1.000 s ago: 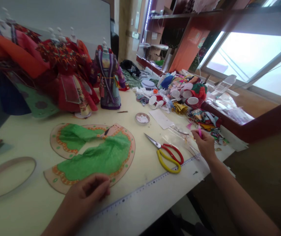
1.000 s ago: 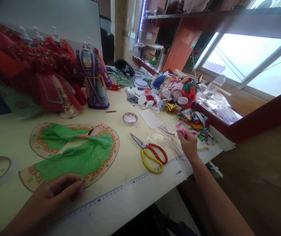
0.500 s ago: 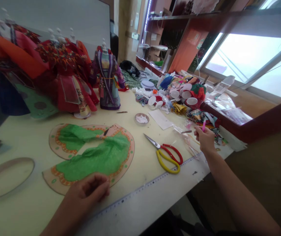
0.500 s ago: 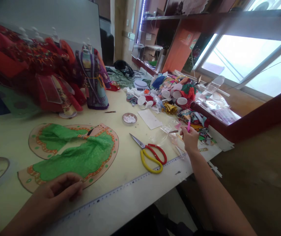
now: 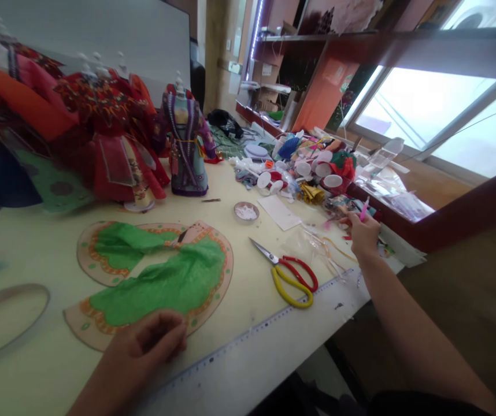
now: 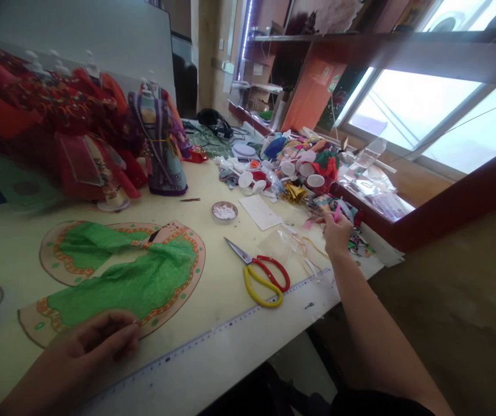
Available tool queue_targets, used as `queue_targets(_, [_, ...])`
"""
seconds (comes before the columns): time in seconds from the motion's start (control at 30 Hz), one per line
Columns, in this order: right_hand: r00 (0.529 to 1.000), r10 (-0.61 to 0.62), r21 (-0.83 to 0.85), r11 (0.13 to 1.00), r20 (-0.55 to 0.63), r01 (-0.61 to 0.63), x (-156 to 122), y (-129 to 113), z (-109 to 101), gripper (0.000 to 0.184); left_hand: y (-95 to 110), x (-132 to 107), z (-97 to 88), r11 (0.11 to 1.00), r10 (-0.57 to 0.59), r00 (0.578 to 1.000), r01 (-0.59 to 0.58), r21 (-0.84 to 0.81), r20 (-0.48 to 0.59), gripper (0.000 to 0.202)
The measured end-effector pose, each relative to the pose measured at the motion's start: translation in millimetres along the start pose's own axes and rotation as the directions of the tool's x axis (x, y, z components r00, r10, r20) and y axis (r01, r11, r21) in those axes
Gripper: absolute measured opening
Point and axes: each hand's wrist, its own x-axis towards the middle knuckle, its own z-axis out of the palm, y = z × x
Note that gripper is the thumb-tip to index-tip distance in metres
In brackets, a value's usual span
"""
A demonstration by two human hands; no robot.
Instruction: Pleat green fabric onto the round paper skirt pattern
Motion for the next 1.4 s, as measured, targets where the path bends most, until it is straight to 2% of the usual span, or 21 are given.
queue_targets(0.33, [0.998,-0.054,0.048,0.997,-0.028,0.056,0,-14,1,0.015,0,-1,-0.5,1.000,0.001,1.000,-0.001,0.005,0.013,0.030])
queue_targets(0.57, [0.994,-0.108,0.148,0.983,-0.035,0.112,-7,-26,0,0.012,-1,0,-0.4,1.000,-0.015,0.999,0.015,0.001,0.029,0.033])
queue_targets(0.9, [0.987,-0.155,0.199,0.967,-0.046,0.161,-8,-26,-2,0.010,-3,0,0.5,1.000,-0.001,1.000,0.001,-0.014,0.013,0.034])
queue_targets(1.23, [0.978,-0.209,0.082,0.974,-0.021,0.210,-15,-19,0,0.018,-5,0,-0.1,1.000,0.000,1.000,0.000,0.003,0.005,0.033])
queue_targets(1.33, [0.973,-0.227,-0.006,0.974,0.050,0.228,-29,-13,1,0.024,-2,0,0.3,1.000,-0.002,1.000,0.002,0.003,-0.006,0.034])
queue_targets(1.4, [0.963,-0.231,-0.084,0.966,0.141,0.244,-43,-7,1,0.029,-1,-1,0.5,1.000,-0.004,1.000,0.004,0.012,-0.016,0.034])
